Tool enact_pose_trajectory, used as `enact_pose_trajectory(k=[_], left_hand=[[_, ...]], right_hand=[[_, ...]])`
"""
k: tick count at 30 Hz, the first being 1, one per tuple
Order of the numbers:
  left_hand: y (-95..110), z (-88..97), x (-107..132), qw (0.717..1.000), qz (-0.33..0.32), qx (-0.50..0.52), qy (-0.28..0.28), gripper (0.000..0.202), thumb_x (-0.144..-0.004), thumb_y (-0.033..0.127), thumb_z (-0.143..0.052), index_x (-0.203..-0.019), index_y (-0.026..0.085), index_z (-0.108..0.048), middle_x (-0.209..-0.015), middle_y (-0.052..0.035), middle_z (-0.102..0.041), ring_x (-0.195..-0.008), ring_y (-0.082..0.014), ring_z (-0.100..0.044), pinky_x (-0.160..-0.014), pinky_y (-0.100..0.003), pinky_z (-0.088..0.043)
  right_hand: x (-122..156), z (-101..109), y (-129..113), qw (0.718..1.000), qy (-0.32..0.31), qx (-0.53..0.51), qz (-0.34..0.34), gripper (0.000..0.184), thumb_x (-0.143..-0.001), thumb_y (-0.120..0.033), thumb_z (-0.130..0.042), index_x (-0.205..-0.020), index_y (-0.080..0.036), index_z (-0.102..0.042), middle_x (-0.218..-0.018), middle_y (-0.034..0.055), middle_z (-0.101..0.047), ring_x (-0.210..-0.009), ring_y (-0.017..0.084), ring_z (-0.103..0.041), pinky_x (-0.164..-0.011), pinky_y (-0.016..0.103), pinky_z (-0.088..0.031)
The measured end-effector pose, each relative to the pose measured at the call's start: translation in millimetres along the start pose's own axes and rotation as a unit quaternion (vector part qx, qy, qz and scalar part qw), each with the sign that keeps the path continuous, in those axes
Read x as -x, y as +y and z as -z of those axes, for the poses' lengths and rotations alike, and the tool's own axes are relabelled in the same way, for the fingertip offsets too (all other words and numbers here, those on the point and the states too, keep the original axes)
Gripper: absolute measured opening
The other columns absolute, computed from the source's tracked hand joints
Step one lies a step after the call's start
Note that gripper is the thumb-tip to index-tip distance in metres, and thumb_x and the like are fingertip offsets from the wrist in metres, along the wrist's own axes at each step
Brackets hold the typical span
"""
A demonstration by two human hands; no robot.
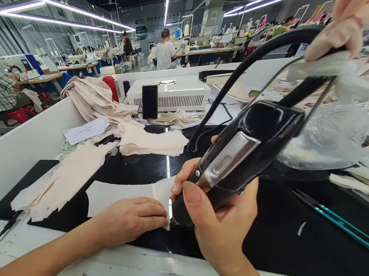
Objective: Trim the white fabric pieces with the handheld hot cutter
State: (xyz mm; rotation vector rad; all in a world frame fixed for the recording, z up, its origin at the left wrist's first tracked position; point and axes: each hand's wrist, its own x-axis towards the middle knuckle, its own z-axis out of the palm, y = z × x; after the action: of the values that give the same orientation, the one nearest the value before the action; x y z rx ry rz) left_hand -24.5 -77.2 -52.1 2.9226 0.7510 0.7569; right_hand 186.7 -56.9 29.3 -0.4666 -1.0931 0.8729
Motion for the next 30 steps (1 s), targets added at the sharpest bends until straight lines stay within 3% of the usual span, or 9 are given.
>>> enact_pose_trajectory(k=[6,18,24,30], left_hand=[[-0.4,-1.3,0.2,1.0,-0.002,0.002,0.01,0.033,-0.131,0.014,-0.052,-0.135,0.017,-0.084,-0.133,-0.0093,-0.092,-0.133,-0.0222,-0.086,-0.119,-0.029,-0.066],[0.9,0.9,-0.3,1.0,0.002,0.004,-0.001,0.034,-0.131,0.013,-0.051,-0.135,0.017,-0.084,-0.134,-0.0088,-0.091,-0.134,-0.0219,-0.085,-0.121,-0.028,-0.065],[-0.4,1.6,0.0,0.999,0.006,0.001,0.037,0.035,-0.128,0.008,-0.051,-0.142,0.014,-0.083,-0.139,-0.0147,-0.09,-0.143,-0.0228,-0.083,-0.129,-0.03,-0.062],[2.3,8.7,-0.2,0.999,0.028,0.027,-0.014,0.033,-0.119,0.0,-0.06,-0.137,0.015,-0.084,-0.134,-0.0128,-0.091,-0.134,-0.0243,-0.085,-0.122,-0.03,-0.065]], right_hand=[[2.0,1.2,2.4,0.999,-0.02,0.04,0.02,0.051,-0.1,-0.05,-0.102,-0.142,-0.038,-0.075,-0.084,-0.0063,-0.076,-0.056,0.018,-0.067,-0.051,0.031,-0.062],[3.3,0.7,3.2,1.0,-0.017,0.014,0.012,0.053,-0.096,-0.051,-0.107,-0.14,-0.04,-0.079,-0.085,-0.0066,-0.078,-0.059,0.017,-0.068,-0.052,0.029,-0.063],[4.7,-1.5,0.6,0.999,-0.021,0.031,0.013,0.053,-0.097,-0.051,-0.106,-0.139,-0.038,-0.077,-0.083,-0.0057,-0.077,-0.058,0.017,-0.066,-0.051,0.031,-0.064],[9.8,1.1,-9.4,0.999,-0.028,0.014,-0.012,0.058,-0.093,-0.052,-0.109,-0.14,-0.037,-0.077,-0.084,-0.0054,-0.079,-0.056,0.019,-0.069,-0.047,0.034,-0.066]])
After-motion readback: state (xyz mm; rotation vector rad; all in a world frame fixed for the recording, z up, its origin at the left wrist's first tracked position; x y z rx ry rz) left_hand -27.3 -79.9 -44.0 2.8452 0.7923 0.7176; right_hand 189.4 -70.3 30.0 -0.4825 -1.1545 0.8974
